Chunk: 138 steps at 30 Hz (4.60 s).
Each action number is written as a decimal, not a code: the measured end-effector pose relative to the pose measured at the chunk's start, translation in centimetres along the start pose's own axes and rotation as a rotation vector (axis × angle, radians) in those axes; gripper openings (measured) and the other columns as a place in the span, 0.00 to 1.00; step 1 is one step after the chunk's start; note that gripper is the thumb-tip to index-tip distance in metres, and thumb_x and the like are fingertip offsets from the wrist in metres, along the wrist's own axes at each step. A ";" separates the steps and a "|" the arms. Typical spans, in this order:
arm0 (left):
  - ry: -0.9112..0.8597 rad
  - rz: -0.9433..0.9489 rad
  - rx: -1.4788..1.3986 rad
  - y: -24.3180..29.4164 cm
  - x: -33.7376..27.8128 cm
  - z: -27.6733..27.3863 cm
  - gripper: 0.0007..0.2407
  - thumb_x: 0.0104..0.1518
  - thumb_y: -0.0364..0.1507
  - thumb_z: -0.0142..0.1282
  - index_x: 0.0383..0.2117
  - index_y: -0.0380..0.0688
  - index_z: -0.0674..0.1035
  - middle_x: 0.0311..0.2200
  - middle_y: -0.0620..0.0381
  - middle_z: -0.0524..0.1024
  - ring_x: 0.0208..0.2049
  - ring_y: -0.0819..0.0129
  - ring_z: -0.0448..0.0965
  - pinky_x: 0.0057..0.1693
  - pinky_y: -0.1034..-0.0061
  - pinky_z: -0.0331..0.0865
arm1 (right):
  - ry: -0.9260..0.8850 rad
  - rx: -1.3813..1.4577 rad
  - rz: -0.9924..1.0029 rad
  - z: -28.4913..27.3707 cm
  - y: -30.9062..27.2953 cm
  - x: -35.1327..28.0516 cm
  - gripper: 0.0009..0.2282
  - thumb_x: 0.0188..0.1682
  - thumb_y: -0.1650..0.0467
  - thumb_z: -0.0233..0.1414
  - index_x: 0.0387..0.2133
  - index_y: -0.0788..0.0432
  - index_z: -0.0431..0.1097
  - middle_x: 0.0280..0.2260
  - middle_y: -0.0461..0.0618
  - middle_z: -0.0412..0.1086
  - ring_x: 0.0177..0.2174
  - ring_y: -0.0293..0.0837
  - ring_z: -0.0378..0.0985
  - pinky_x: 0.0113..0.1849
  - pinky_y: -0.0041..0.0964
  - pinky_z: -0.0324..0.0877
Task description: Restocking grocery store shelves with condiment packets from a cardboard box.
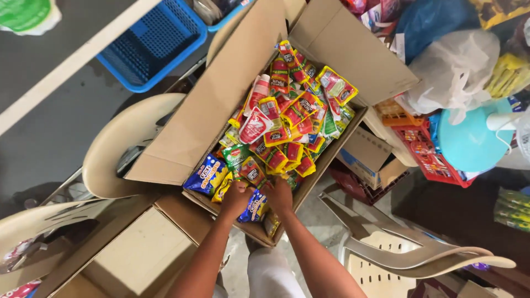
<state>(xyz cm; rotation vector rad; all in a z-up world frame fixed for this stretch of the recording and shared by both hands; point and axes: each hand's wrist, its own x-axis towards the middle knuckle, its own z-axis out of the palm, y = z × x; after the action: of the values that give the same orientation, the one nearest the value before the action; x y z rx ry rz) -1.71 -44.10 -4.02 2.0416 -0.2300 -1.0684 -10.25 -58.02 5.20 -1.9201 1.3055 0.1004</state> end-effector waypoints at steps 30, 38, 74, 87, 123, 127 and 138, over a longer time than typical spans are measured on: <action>0.011 0.212 -0.515 16.0 -14.9 -14.2 0.06 0.57 0.28 0.60 0.36 0.40 0.82 0.31 0.62 0.85 0.34 0.82 0.82 0.43 0.82 0.75 | -0.482 0.776 -0.242 -4.6 -7.5 -8.0 0.09 0.52 0.74 0.57 0.44 0.67 0.74 0.40 0.49 0.79 0.39 0.36 0.79 0.43 0.33 0.73; 0.193 0.271 -0.563 15.4 -21.9 -20.6 0.06 0.58 0.28 0.62 0.34 0.38 0.82 0.25 0.62 0.81 0.27 0.80 0.76 0.37 0.80 0.71 | -0.510 0.914 -0.439 -4.5 -13.8 -14.0 0.08 0.51 0.75 0.57 0.42 0.65 0.72 0.38 0.48 0.78 0.39 0.37 0.80 0.43 0.33 0.74; 0.899 0.920 -0.541 15.2 -56.9 -47.3 0.18 0.59 0.23 0.58 0.56 0.39 0.75 0.49 0.55 0.72 0.46 0.71 0.80 0.51 0.77 0.77 | -0.767 0.752 -1.246 -2.3 -47.3 -47.6 0.12 0.53 0.77 0.55 0.49 0.68 0.70 0.43 0.52 0.76 0.44 0.38 0.78 0.48 0.33 0.73; 0.959 1.025 -0.459 16.6 -59.4 -52.0 0.20 0.59 0.23 0.59 0.59 0.38 0.74 0.51 0.55 0.70 0.48 0.73 0.76 0.51 0.82 0.72 | -0.603 0.769 -1.291 -2.6 -52.4 -52.3 0.12 0.52 0.76 0.56 0.49 0.68 0.74 0.41 0.50 0.77 0.42 0.35 0.78 0.45 0.29 0.74; 1.142 1.001 -0.364 15.0 -49.6 -57.2 0.19 0.57 0.16 0.54 0.57 0.40 0.75 0.44 0.50 0.72 0.47 0.62 0.76 0.54 0.75 0.69 | -0.509 0.775 -1.259 5.6 -57.4 -45.6 0.11 0.52 0.77 0.54 0.47 0.67 0.74 0.41 0.49 0.78 0.40 0.33 0.78 0.44 0.27 0.73; 1.204 1.058 -0.328 15.2 -47.1 -58.9 0.19 0.58 0.15 0.50 0.57 0.39 0.74 0.49 0.47 0.71 0.50 0.57 0.75 0.57 0.71 0.68 | -0.432 0.768 -1.285 8.3 -59.2 -43.1 0.08 0.53 0.76 0.55 0.44 0.68 0.75 0.38 0.50 0.79 0.38 0.33 0.77 0.42 0.28 0.73; 1.383 0.997 -0.321 15.3 -44.3 -59.3 0.24 0.52 0.15 0.56 0.57 0.44 0.72 0.63 0.39 0.59 0.64 0.44 0.63 0.64 0.64 0.62 | -0.452 0.822 -1.234 11.6 -62.0 -40.6 0.09 0.54 0.73 0.55 0.43 0.68 0.75 0.35 0.48 0.78 0.34 0.32 0.77 0.38 0.28 0.73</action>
<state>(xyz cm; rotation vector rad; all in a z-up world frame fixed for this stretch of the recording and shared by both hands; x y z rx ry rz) 18.28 1.19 53.04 1.5733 -0.2513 0.8777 25.28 -10.67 51.19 -1.5038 -0.2697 -0.5131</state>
